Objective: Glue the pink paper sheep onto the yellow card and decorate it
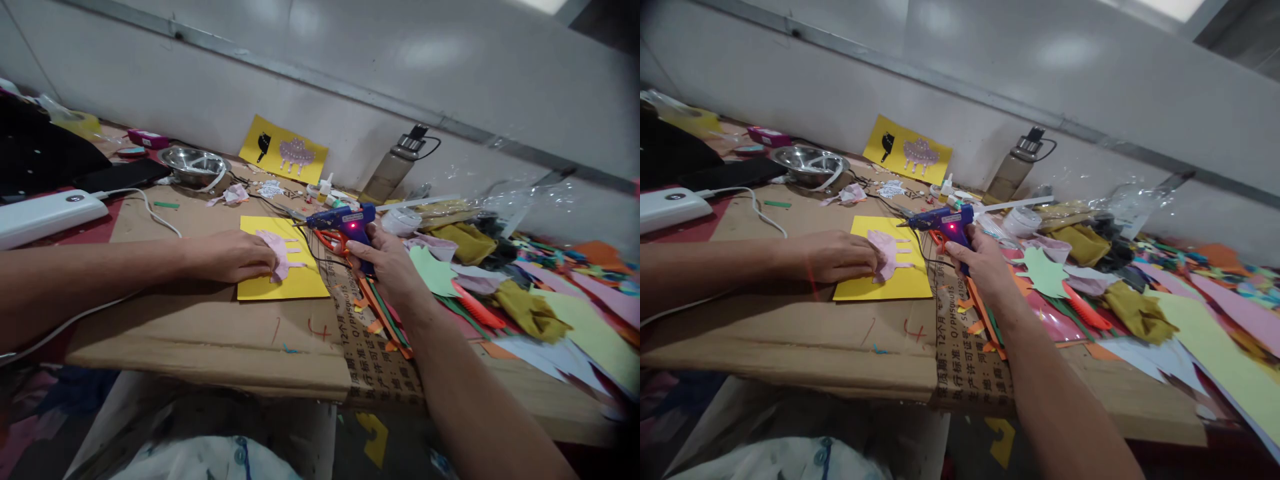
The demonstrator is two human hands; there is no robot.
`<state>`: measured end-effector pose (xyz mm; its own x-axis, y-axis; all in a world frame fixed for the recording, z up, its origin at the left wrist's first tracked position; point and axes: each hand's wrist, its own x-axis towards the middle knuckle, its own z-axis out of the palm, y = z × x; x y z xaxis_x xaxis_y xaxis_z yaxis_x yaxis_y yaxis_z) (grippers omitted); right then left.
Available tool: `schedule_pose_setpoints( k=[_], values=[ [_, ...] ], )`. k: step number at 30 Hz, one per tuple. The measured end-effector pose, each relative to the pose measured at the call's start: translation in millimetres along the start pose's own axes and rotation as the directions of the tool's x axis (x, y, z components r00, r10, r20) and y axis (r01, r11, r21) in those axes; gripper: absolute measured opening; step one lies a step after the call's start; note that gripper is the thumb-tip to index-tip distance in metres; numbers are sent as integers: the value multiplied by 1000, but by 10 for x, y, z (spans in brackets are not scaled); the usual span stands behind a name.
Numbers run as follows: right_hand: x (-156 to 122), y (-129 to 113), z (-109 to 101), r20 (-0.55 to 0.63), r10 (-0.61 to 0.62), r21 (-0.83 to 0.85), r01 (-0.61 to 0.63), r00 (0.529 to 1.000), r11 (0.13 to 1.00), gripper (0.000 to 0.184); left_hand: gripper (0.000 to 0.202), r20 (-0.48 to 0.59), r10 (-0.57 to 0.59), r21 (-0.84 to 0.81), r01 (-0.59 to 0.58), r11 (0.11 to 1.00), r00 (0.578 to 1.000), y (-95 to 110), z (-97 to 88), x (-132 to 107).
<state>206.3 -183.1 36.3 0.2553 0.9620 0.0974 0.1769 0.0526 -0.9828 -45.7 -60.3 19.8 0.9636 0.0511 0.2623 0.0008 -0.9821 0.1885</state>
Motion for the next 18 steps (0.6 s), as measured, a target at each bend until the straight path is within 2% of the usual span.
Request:
schedule_pose_setpoints(
  k=[2, 5, 14, 18],
  values=[
    [2, -2, 3, -7, 5, -1, -5, 1000, 1000, 34, 21, 23, 36, -40, -35, 999, 999, -1, -6, -16],
    [3, -11, 5, -8, 2, 5, -2, 1000, 1000, 36, 21, -38, 39, -73, -41, 996, 999, 8, -19, -35],
    [-10, -24, 8, 4, 4, 20, -5, 1000, 1000, 34, 24, 36, 39, 21, -40, 999, 999, 29, -25, -49],
    [-14, -23, 12, 6, 2, 32, -2, 1000, 999, 34, 22, 1, 62, -21, -62, 998, 998, 20, -24, -36]
  ],
)
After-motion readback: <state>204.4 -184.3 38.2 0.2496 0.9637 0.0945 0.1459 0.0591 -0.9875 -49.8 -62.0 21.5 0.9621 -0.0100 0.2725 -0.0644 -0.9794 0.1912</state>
